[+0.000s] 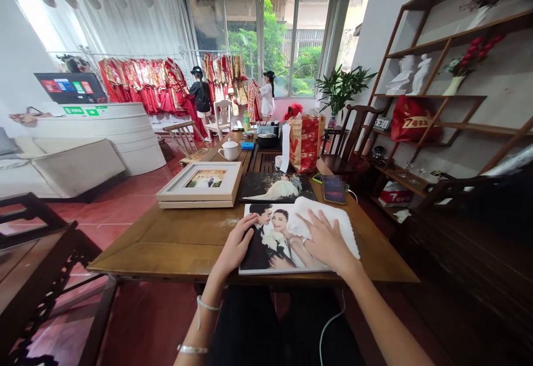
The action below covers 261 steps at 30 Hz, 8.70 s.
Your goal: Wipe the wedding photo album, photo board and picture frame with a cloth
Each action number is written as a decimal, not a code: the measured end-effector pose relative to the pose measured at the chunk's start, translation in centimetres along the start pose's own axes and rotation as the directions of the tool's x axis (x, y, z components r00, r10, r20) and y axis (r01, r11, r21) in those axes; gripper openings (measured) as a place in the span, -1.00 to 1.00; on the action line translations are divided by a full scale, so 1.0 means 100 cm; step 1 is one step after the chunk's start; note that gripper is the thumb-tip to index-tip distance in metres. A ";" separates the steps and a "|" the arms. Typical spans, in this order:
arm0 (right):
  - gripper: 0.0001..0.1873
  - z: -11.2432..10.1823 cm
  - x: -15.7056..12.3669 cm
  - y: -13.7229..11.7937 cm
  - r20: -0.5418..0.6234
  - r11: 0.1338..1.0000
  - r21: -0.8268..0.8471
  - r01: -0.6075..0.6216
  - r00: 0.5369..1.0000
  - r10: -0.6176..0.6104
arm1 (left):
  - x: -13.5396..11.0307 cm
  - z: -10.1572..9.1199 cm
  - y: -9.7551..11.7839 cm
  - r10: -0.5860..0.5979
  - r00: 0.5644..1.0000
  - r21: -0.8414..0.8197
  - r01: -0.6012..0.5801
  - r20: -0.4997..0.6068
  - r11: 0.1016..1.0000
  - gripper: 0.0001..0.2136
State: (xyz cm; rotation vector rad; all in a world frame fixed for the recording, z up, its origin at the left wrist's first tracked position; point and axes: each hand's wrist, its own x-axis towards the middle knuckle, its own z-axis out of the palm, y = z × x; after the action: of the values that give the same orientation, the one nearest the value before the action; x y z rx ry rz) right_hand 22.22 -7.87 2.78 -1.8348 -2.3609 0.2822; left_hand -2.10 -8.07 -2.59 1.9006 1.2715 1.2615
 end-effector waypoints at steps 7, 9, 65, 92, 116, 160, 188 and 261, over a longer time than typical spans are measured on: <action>-0.21 0.029 -0.037 -0.082 -0.041 0.940 0.083 0.331 0.944 -0.328 | 0.002 0.000 0.005 -0.109 0.994 -0.015 0.109 -0.006 0.994 -0.59; -0.20 0.030 -0.056 -0.090 -0.031 0.904 0.153 0.399 0.916 -0.399 | 0.002 -0.001 0.006 -0.120 0.993 -0.036 0.120 0.001 0.992 -0.57; -0.24 0.029 -0.046 -0.063 -0.076 0.929 0.087 0.358 0.933 -0.353 | -0.001 0.002 -0.003 -0.035 0.999 -0.005 0.035 -0.006 0.999 -0.66; -0.18 0.016 -0.057 -0.048 0.020 0.892 0.164 0.420 0.903 -0.429 | 0.000 0.004 -0.006 -0.013 1.000 0.036 0.013 -0.014 0.999 -0.64; -0.19 0.020 -0.034 -0.044 -0.019 0.901 0.102 0.421 0.907 -0.421 | 0.000 0.004 -0.011 -0.020 1.000 0.057 0.021 -0.015 0.998 -0.61; -0.37 0.004 0.023 0.009 -0.057 0.989 0.026 0.146 0.988 -0.144 | -0.001 0.003 -0.008 0.009 1.000 0.086 -0.009 0.006 0.996 -0.58; -0.29 0.004 0.005 0.026 -0.031 0.991 0.051 0.123 0.992 -0.121 | -0.001 0.002 -0.006 0.001 1.000 0.045 -0.001 -0.011 0.999 -0.60; -0.28 0.020 -0.036 -0.003 -0.188 0.962 0.141 0.236 0.960 -0.208 | 0.001 0.000 -0.004 0.033 0.998 0.049 -0.035 0.048 0.998 -0.69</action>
State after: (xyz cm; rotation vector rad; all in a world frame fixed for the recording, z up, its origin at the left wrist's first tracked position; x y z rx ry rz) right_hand 22.42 -11.53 0.90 -1.4445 -2.3213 0.2687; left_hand -2.28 -7.81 -2.89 1.9836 1.2622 1.2046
